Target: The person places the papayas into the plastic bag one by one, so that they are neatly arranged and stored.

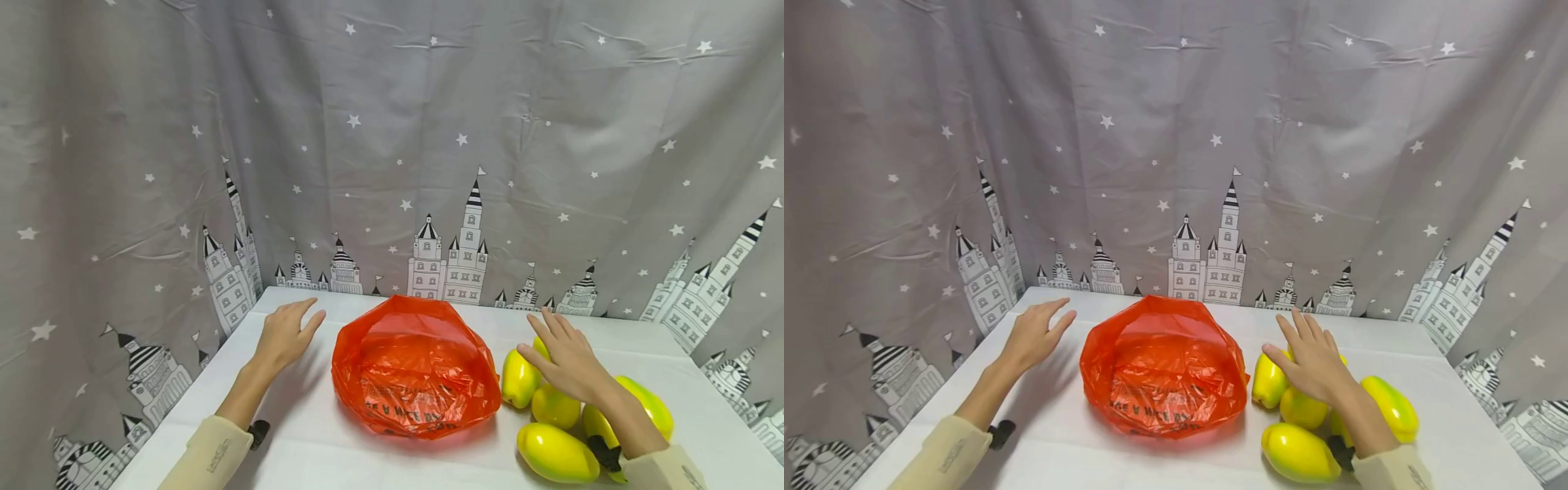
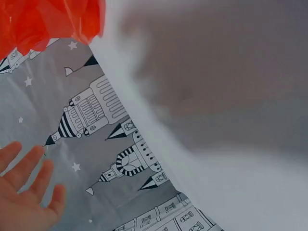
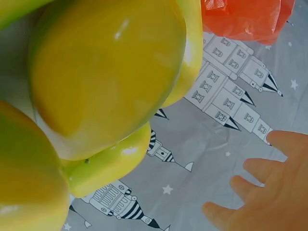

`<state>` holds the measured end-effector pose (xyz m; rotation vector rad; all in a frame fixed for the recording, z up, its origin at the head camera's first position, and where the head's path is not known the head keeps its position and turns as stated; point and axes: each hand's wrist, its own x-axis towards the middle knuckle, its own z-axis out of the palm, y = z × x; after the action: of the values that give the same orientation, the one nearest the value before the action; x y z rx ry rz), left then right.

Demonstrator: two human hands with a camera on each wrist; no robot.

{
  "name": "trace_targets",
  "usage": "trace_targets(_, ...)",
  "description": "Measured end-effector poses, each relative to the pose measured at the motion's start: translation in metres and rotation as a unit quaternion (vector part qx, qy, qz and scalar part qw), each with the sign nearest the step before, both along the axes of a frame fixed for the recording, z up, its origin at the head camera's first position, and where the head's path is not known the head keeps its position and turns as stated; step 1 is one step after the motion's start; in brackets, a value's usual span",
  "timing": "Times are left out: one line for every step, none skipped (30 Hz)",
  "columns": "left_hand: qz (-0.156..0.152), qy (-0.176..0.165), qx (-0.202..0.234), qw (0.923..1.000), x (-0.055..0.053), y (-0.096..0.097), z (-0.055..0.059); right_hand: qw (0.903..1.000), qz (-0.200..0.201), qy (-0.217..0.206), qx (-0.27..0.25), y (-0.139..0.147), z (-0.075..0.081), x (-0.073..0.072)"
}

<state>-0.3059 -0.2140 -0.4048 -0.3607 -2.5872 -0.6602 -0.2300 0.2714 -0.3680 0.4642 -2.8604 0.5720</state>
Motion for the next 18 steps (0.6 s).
trace_targets(-0.006, -0.011, 0.009, 0.9999, 0.001, 0.000, 0.000, 1.0000, 0.005, 0.004, 0.001, 0.000, 0.000, 0.001)
trace_targets(-0.013, -0.025, 0.018, 0.9995, 0.002, 0.001, 0.001, 0.9999, 0.008, 0.007, 0.001, 0.001, 0.000, 0.002)
trace_targets(-0.021, -0.040, 0.026, 0.9986, 0.004, 0.002, 0.002, 0.9999, 0.011, 0.009, 0.002, 0.001, 0.000, 0.003)
trace_targets(-0.032, -0.061, 0.037, 0.9969, 0.006, 0.002, 0.002, 0.9999, 0.013, 0.009, 0.002, 0.001, 0.000, 0.004)
trace_targets(-0.045, -0.083, 0.047, 0.9944, 0.008, 0.003, 0.003, 0.9999, 0.013, 0.008, 0.002, 0.001, 0.000, 0.005)
trace_targets(-0.056, -0.103, 0.053, 0.9917, 0.010, 0.004, 0.003, 0.9999, 0.014, 0.008, 0.002, 0.002, 0.000, 0.006)
trace_targets(-0.067, -0.121, 0.058, 0.9886, 0.012, 0.006, 0.004, 0.9998, 0.015, 0.008, 0.001, 0.002, 0.000, 0.007)
trace_targets(-0.076, -0.140, 0.064, 0.9852, 0.014, 0.007, 0.004, 0.9998, 0.018, 0.011, 0.001, 0.002, 0.000, 0.008)
trace_targets(-0.085, -0.157, 0.070, 0.9815, 0.016, 0.008, 0.005, 0.9997, 0.020, 0.012, 0.001, 0.002, -0.001, 0.009)
trace_targets(-0.093, -0.174, 0.080, 0.9770, 0.017, 0.009, 0.005, 0.9996, 0.023, 0.013, 0.001, 0.002, -0.001, 0.011)
trace_targets(-0.098, -0.188, 0.088, 0.9733, 0.019, 0.010, 0.006, 0.9995, 0.027, 0.015, 0.002, 0.002, -0.002, 0.012)
trace_targets(-0.102, -0.200, 0.095, 0.9699, 0.020, 0.011, 0.006, 0.9994, 0.029, 0.017, 0.003, 0.002, -0.002, 0.014)
trace_targets(-0.106, -0.211, 0.104, 0.9661, 0.021, 0.013, 0.006, 0.9994, 0.030, 0.017, 0.004, 0.002, -0.003, 0.015)
trace_targets(-0.111, -0.220, 0.110, 0.9631, 0.023, 0.014, 0.007, 0.9994, 0.032, 0.015, 0.006, 0.002, -0.003, 0.017)
trace_targets(-0.114, -0.227, 0.116, 0.9603, 0.024, 0.016, 0.007, 0.9993, 0.033, 0.014, 0.008, 0.002, -0.003, 0.020)
trace_targets(-0.117, -0.235, 0.118, 0.9577, 0.025, 0.017, 0.008, 0.9993, 0.033, 0.013, 0.011, 0.002, -0.003, 0.022)
trace_targets(-0.119, -0.240, 0.118, 0.9561, 0.026, 0.018, 0.008, 0.9992, 0.035, 0.012, 0.014, 0.002, -0.003, 0.024)
trace_targets(-0.124, -0.243, 0.116, 0.9551, 0.026, 0.020, 0.008, 0.9992, 0.036, 0.010, 0.017, 0.002, -0.003, 0.026)
